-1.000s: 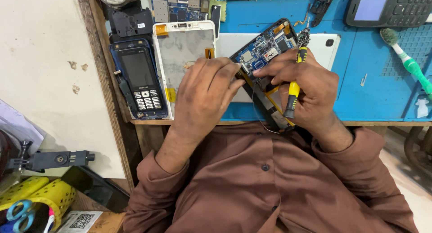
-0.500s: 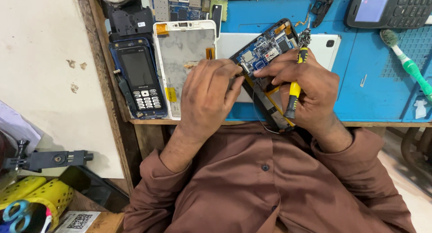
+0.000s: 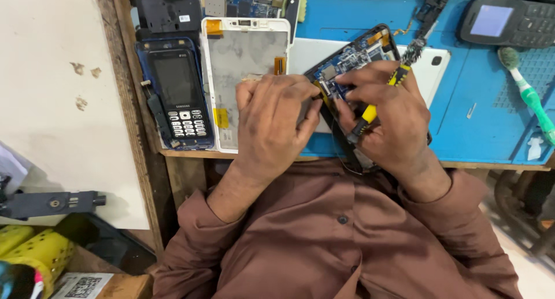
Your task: The person uses a yellow-handled screwdriver to unscrew and remove components from a disassembled mobile phone motherboard. They carefully manipulate the circuit board and remove a small metal bracket.
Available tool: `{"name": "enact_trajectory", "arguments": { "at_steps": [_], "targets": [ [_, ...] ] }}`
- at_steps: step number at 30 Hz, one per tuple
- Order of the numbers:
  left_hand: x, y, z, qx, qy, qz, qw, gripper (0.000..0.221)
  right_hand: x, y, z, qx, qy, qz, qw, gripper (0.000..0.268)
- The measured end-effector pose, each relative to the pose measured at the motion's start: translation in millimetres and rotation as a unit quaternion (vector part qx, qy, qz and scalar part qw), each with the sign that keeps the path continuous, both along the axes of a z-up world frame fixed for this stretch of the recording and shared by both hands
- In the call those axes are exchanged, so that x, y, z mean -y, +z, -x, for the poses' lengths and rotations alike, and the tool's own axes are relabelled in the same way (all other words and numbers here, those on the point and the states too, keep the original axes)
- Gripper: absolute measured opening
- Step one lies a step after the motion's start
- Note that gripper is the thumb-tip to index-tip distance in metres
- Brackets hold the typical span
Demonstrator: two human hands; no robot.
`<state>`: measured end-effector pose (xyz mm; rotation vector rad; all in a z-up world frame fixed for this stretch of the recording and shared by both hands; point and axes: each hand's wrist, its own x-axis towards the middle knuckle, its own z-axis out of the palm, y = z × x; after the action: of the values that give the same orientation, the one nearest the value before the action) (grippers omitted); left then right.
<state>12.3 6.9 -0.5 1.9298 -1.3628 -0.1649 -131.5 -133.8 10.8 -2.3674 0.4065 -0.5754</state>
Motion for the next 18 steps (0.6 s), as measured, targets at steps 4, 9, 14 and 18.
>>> {"name": "enact_trajectory", "arguments": {
  "at_steps": [4, 9, 14, 18],
  "targets": [
    [-3, -3, 2, 0.011, 0.012, -0.003, 1.000, 0.031, -1, 3, -5, -0.024, 0.004, 0.043, 0.999, 0.037],
    [-1, 0, -7, -0.009, 0.002, -0.008, 1.000, 0.032, -4, 7, -14, -0.067, -0.017, 0.059, 0.996, 0.037],
    [3, 1, -14, -0.061, 0.005, -0.018, 0.998, 0.031, -10, 6, -17, -0.102, -0.030, 0.050, 0.993, 0.033],
    [5, 1, -17, -0.088, 0.006, -0.028, 0.996, 0.030, -4, 8, -21, -0.113, 0.002, 0.040, 0.993, 0.040]
  ]
}}
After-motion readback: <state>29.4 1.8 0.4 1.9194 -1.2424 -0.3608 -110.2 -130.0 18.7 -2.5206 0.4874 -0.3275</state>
